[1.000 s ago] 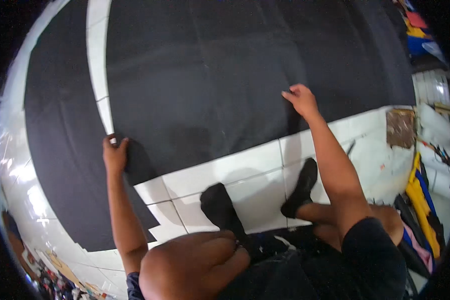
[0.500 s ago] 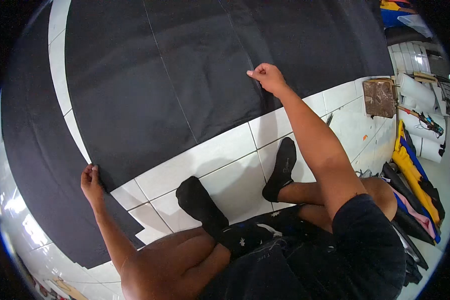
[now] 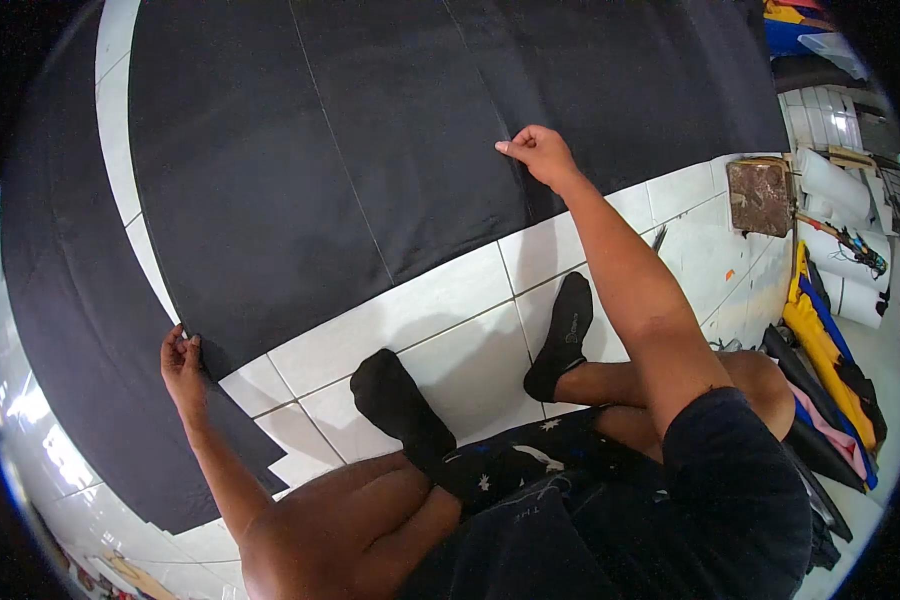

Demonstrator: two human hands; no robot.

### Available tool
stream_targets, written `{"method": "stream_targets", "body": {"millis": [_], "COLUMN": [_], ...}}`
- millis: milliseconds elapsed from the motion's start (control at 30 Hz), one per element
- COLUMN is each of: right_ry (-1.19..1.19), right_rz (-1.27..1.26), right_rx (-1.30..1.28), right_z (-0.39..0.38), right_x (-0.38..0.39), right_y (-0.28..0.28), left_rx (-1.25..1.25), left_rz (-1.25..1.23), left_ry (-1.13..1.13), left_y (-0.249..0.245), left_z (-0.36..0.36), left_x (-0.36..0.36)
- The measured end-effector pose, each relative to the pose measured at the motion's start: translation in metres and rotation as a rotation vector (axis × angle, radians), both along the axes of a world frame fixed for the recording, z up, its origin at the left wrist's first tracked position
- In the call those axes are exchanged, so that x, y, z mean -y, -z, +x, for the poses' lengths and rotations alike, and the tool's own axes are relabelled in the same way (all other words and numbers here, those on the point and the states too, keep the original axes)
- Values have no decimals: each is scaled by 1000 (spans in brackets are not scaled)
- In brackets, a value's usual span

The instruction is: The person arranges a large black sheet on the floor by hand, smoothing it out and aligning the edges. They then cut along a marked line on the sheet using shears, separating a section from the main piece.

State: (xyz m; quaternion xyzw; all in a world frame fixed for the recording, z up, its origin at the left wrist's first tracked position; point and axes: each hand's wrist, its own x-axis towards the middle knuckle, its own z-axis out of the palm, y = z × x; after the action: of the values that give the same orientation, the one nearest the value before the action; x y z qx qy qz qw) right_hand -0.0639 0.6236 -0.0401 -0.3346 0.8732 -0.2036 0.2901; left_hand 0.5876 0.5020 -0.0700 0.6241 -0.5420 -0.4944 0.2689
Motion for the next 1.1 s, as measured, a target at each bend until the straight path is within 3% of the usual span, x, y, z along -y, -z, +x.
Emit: {"method": "stream_targets", "body": {"millis": [200, 367, 467, 533, 633, 833, 1100], "right_ry": [14, 3, 57, 44, 77, 77, 84], "right_rz": [-12, -85, -65, -129, -97, -58, -44], "right_rx": [9, -7, 108, 34, 81, 103, 109], "right_z": [0, -4, 2, 5, 6, 2, 3], "right_x": [-4, -7, -9, -10, -7, -4, -3], "right_y": [-2, 5, 5, 8, 8, 5, 6], "left_rx": [55, 319, 130, -15, -144, -270, -251], "left_rz": [-12, 71, 39, 32, 3, 30, -2], "left_ry": [24, 59, -49, -250, -342, -392, -430], "left_y": [-7, -49, -37, -26, -22, -24, -18], "left_z": [-3, -35, -28, -31, -33, -35, -32], "left_x": [-5, -47, -77, -90, -92, -90, -97]}}
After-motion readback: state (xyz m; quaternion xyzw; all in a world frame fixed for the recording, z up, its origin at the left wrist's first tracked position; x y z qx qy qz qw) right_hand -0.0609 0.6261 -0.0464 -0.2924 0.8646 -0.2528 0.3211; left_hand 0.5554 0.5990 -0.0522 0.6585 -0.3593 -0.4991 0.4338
